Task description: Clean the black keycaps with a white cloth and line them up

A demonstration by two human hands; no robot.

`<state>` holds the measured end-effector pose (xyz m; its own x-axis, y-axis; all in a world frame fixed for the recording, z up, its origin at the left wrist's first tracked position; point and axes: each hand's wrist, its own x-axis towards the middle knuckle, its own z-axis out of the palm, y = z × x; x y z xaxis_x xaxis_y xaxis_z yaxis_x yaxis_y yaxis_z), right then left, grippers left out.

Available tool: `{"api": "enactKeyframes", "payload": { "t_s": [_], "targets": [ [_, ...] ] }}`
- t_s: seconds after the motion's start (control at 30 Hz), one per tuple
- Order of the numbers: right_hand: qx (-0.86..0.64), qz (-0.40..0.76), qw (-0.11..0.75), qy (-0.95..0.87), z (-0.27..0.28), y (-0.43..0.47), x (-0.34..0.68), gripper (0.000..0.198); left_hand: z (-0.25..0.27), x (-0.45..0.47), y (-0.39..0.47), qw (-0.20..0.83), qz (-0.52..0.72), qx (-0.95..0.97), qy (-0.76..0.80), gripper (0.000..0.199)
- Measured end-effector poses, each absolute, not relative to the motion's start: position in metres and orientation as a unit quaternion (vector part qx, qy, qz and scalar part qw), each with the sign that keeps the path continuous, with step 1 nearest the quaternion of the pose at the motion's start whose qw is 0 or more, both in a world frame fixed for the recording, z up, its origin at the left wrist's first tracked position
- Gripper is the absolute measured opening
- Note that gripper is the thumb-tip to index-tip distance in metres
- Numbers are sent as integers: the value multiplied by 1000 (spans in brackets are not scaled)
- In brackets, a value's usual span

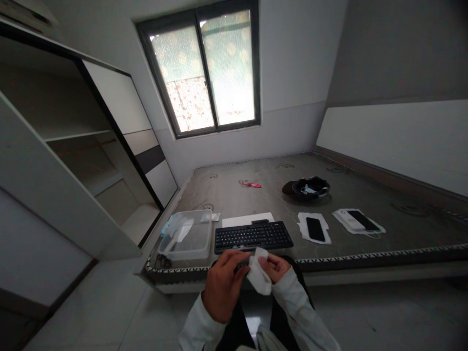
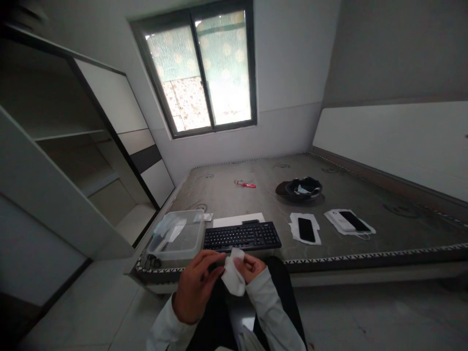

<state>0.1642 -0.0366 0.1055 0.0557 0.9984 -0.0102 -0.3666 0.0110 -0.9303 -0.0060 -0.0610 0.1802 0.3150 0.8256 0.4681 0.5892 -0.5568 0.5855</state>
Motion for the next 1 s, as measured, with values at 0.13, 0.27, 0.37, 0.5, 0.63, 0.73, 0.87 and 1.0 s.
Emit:
{"api": "enactKeyframes", "payload": {
  "t_s": [0.13, 0.27, 0.37, 0.5, 0.63, 0.73, 0.87, 1.0],
  "targets": [
    [-435, 575, 589, -366, 110, -41, 165, 50, 177, -5, -70, 157, 414, 769, 461, 15],
    [-413, 578, 596, -375, 115, -44, 159, 53, 174, -3, -74, 172, 425, 756, 468, 13],
    [-398, 589, 588, -387, 118, -46, 155, 52, 175, -4, -76, 174, 428, 745, 482, 13],
    [-410, 597, 577, -377, 120, -51, 149, 51, 180, -4, -78, 179, 426, 742, 485, 13],
    [-435, 583, 579, -368, 120, -55, 142, 50, 181, -3, -79, 169, 431, 746, 479, 13],
    [-420, 580, 595, -365, 122, -57, 138, 55, 179, -3, -80, 159, 437, 744, 479, 14],
    [-403, 588, 578, -398, 127, -58, 140, 58, 172, -4, -79, 155, 426, 744, 491, 13],
    [-397, 589, 573, -409, 128, -60, 142, 58, 165, -5, -76, 153, 409, 744, 506, 17]
  ]
}}
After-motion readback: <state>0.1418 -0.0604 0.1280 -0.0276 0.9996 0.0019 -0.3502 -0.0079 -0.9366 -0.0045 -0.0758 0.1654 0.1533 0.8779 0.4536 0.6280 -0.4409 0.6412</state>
